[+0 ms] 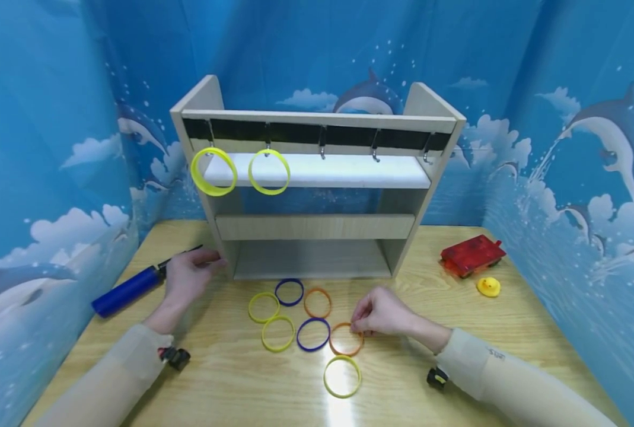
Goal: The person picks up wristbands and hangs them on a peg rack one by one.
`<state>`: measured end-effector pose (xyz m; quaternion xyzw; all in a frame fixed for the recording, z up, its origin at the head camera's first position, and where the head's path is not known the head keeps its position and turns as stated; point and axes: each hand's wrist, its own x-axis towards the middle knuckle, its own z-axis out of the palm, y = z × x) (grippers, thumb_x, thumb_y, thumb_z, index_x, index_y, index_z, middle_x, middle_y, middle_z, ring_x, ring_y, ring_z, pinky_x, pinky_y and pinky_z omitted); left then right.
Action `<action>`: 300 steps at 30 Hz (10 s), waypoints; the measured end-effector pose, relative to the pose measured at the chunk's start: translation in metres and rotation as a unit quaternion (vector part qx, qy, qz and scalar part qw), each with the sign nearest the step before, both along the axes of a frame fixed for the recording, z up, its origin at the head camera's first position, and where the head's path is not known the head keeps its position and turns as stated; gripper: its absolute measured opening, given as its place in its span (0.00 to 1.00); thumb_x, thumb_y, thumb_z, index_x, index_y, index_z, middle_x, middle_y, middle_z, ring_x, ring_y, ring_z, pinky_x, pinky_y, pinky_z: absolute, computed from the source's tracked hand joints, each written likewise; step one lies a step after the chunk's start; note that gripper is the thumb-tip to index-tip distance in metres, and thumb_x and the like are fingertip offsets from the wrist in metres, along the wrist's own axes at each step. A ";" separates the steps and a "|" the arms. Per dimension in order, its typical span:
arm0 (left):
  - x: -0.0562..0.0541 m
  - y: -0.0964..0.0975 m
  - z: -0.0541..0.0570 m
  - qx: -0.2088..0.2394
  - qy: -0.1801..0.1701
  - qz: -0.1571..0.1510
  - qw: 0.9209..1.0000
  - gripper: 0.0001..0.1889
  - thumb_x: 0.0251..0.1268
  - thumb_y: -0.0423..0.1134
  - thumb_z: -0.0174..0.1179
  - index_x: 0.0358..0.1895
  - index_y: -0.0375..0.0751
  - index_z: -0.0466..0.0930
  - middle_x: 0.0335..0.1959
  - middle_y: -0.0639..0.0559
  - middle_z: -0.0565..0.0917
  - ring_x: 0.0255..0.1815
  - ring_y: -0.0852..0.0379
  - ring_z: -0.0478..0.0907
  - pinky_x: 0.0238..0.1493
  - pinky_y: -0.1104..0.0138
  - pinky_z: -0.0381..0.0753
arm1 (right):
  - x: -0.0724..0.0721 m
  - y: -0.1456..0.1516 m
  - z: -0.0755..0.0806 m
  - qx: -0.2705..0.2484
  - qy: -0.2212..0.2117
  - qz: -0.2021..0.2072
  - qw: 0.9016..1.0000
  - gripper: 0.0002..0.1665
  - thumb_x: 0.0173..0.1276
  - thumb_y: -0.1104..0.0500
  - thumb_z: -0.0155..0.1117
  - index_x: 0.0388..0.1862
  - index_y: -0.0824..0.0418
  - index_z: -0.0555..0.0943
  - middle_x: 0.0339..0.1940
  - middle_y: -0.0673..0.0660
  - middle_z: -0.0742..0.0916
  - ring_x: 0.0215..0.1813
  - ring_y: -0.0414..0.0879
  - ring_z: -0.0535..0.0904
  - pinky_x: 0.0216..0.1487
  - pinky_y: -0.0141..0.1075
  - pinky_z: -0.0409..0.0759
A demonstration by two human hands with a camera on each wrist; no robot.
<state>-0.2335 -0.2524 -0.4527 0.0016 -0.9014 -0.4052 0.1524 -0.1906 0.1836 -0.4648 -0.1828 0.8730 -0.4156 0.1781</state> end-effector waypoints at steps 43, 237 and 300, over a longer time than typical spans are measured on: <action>0.002 -0.001 0.001 0.021 -0.014 -0.004 1.000 0.12 0.76 0.42 0.75 0.52 0.38 0.96 0.49 0.38 0.97 0.48 0.44 0.94 0.37 0.72 0.83 | 0.010 0.008 0.032 -0.051 -0.038 -0.013 0.998 0.12 0.66 0.68 0.80 0.45 0.75 0.92 0.34 0.68 0.95 0.29 0.46 0.91 0.34 0.43 0.94; 0.003 -0.002 -0.003 0.022 -0.015 0.009 1.000 0.10 0.77 0.42 0.75 0.51 0.40 0.96 0.48 0.40 0.97 0.42 0.57 0.91 0.38 0.71 0.84 | 0.046 -0.011 -0.001 -0.042 -0.011 0.077 0.996 0.07 0.58 0.69 0.85 0.30 0.62 0.93 0.22 0.50 0.91 0.22 0.30 0.80 0.24 0.24 0.79; 0.008 0.000 -0.002 0.059 -0.005 0.014 0.998 0.10 0.72 0.41 0.79 0.48 0.39 0.97 0.45 0.41 0.98 0.31 0.79 0.83 0.35 0.75 0.81 | -0.004 0.000 0.146 -0.096 0.068 -0.011 0.993 0.12 0.73 0.67 0.78 0.53 0.70 0.92 0.44 0.67 0.96 0.38 0.42 0.94 0.41 0.41 0.95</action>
